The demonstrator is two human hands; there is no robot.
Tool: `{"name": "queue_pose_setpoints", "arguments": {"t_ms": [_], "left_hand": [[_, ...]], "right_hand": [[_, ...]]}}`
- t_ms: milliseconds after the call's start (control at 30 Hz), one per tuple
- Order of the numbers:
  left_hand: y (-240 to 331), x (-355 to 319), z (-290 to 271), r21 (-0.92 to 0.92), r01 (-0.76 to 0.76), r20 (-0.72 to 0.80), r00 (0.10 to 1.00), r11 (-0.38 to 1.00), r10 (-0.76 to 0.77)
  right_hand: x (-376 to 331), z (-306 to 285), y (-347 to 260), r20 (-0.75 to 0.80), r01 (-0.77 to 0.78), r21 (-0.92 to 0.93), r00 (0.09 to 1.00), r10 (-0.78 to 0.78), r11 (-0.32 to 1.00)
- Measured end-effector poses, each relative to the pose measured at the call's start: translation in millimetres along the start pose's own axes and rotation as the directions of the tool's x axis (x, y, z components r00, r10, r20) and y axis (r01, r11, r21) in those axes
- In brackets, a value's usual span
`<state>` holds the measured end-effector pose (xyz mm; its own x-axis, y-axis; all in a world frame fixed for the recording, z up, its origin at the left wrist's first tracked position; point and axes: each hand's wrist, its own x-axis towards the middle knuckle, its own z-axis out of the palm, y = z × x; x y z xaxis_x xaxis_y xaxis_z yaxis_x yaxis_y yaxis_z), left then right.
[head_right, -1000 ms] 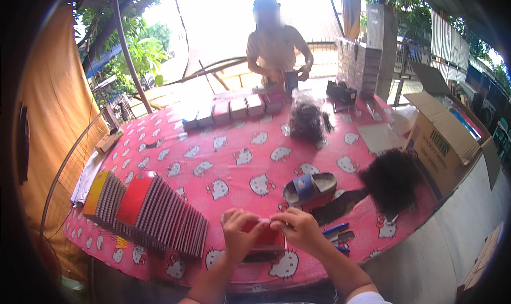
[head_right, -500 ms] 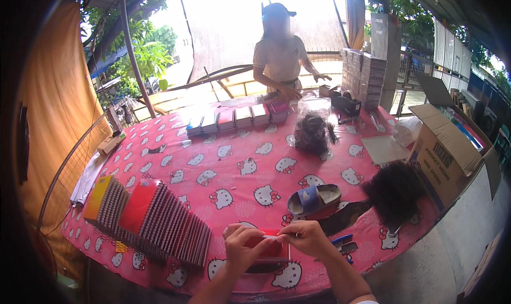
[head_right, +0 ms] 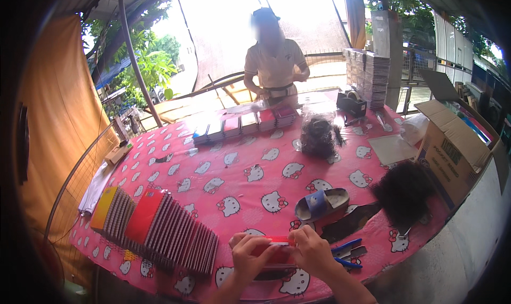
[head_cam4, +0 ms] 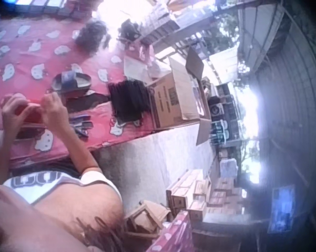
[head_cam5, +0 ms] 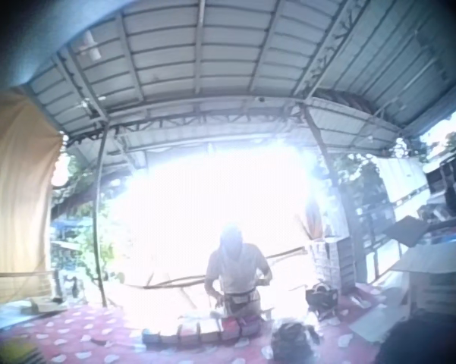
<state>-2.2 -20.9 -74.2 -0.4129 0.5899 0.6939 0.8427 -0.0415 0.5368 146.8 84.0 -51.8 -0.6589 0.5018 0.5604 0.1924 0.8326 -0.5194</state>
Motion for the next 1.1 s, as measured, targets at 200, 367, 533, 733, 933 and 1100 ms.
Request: {"name": "queue_pose_setpoints", "arguments": {"t_ms": [200,367,533,733,933,1100], "left_hand": [[-7,-3,5,-0.073,0.029,0.019,0.999,0.997,-0.028],[-7,-4,4,-0.08,0.039,0.02,0.999,0.996,-0.038],[-10,-7,2,-0.033,0.032,0.022,0.999,0.999,-0.031],[-8,-5,6,-0.063,0.045,0.029,0.999,0.997,-0.043],[-5,-7,1,-0.059,0.018,0.036,0.999,0.998,-0.016],[-10,-7,0,-0.063,-0.047,0.017,0.999,0.997,0.048]], "right_hand": [[0,-4,-3,0.087,-0.108,-0.003,0.99,0.108,0.994],[5,-4,-11,0.052,-0.072,0.011,0.996,0.072,0.997],[8,3,-11,0.04,-0.03,0.053,0.999,0.028,0.998],[11,6,-10,0.042,-0.02,0.015,0.999,0.019,1.0],[7,9,-16,0.014,-0.044,0.022,0.999,0.044,0.999],[20,-6,22,0.083,0.13,-0.01,0.988,-0.129,0.991]]}}
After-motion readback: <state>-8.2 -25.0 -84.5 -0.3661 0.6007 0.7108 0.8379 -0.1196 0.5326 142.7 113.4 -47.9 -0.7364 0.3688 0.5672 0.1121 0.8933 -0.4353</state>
